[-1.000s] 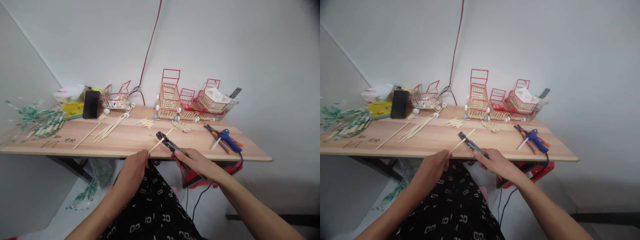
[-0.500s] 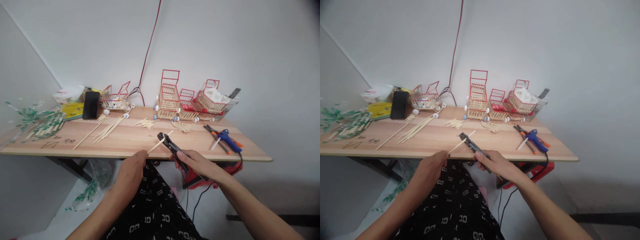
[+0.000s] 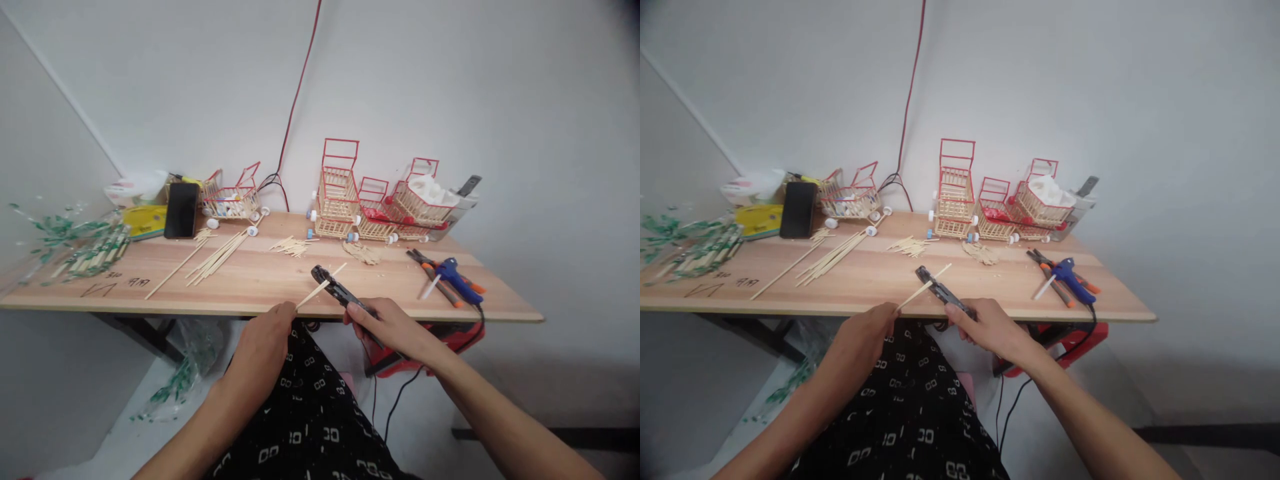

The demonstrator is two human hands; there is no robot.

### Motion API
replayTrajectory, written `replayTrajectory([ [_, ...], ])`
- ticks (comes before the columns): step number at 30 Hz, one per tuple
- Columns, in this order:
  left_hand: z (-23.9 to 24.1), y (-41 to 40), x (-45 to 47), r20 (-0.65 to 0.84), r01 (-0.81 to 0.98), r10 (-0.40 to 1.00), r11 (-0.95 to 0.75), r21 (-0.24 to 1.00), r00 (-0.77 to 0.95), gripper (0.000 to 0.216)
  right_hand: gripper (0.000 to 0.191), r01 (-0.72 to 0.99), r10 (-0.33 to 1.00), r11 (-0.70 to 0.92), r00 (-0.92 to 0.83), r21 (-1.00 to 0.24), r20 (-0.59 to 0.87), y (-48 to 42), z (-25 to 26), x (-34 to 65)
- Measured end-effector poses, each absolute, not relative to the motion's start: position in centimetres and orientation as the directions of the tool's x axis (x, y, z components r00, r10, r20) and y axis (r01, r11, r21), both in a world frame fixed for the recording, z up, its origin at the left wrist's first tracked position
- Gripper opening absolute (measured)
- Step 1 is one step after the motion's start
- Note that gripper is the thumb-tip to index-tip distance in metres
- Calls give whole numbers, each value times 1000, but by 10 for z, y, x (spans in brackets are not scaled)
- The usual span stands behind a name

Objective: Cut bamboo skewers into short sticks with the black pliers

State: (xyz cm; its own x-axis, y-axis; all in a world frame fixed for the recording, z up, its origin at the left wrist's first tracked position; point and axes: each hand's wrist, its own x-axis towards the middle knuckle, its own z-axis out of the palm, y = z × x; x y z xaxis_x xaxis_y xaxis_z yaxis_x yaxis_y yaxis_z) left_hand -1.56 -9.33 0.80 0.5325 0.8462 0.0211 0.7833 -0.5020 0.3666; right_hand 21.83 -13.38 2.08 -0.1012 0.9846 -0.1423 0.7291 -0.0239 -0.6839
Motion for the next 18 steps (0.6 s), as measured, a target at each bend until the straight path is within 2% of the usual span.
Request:
replayTrajectory([
  [6, 5, -90, -12, -4, 808, 842, -516, 283, 539, 27, 63, 750, 993, 4, -79, -662, -84, -130, 15, 219],
  [11, 1, -82, -3, 14, 813, 837, -535, 230, 547, 25, 64, 811, 999, 7, -37, -585, -39, -121, 12, 220],
  [14, -1, -74, 5, 41, 806, 827, -557, 203, 561, 26, 67, 832, 997, -51, 10, -552, -77, -114, 12, 223],
  [18, -2, -65, 16, 33, 790, 806, -586, 179, 591, 29, 71, 814, 987, -126, 46, -567, -154, -105, 13, 230],
])
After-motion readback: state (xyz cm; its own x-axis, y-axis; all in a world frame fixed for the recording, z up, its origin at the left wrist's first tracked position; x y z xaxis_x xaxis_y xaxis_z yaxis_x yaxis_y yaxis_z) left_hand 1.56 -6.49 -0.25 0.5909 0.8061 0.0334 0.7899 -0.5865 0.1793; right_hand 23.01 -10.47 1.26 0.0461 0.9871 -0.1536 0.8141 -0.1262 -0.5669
